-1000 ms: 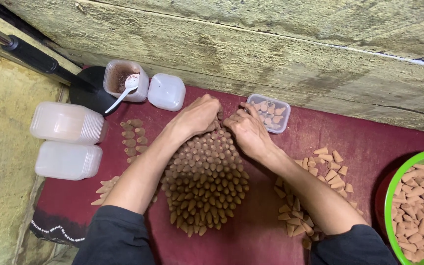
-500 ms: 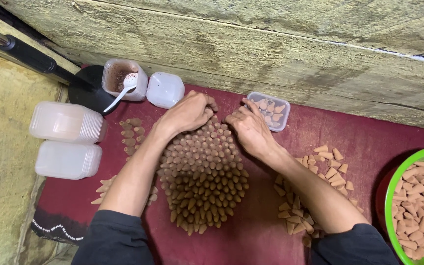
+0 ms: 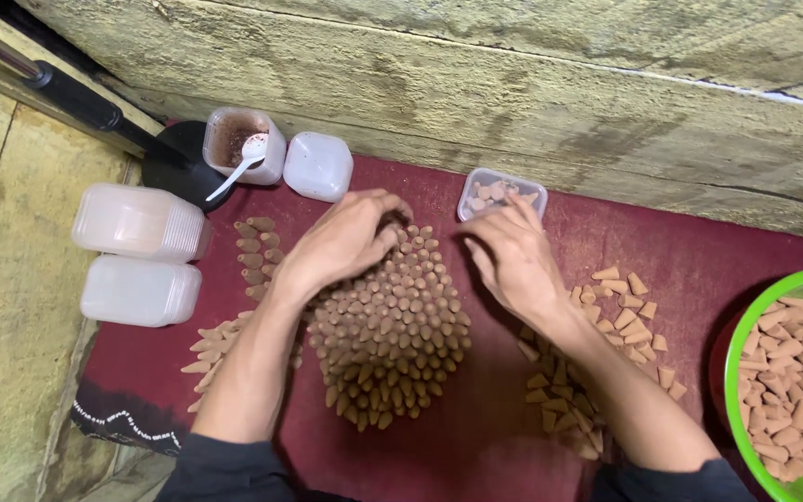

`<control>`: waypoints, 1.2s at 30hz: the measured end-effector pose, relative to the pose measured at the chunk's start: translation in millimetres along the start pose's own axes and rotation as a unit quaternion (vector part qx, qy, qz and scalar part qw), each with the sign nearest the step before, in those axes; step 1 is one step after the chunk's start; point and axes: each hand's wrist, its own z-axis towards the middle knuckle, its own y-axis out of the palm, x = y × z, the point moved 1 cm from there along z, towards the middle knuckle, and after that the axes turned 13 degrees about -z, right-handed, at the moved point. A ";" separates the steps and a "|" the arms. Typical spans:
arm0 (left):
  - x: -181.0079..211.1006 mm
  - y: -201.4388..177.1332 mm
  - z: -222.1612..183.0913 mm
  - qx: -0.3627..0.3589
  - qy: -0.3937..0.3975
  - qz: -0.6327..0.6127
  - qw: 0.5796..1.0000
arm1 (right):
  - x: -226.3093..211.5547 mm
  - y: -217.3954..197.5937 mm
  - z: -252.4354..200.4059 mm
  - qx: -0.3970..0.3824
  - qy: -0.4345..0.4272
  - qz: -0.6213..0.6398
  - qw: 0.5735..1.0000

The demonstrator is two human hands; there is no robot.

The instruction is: Sorting and arranging incense cones into organized piles on a work surface

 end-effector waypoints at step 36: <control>9.5 277.7 17.6 0.198 0.154 -0.014 0.968 | -27.6 -74.1 -281.2 0.069 0.437 -0.112 0.890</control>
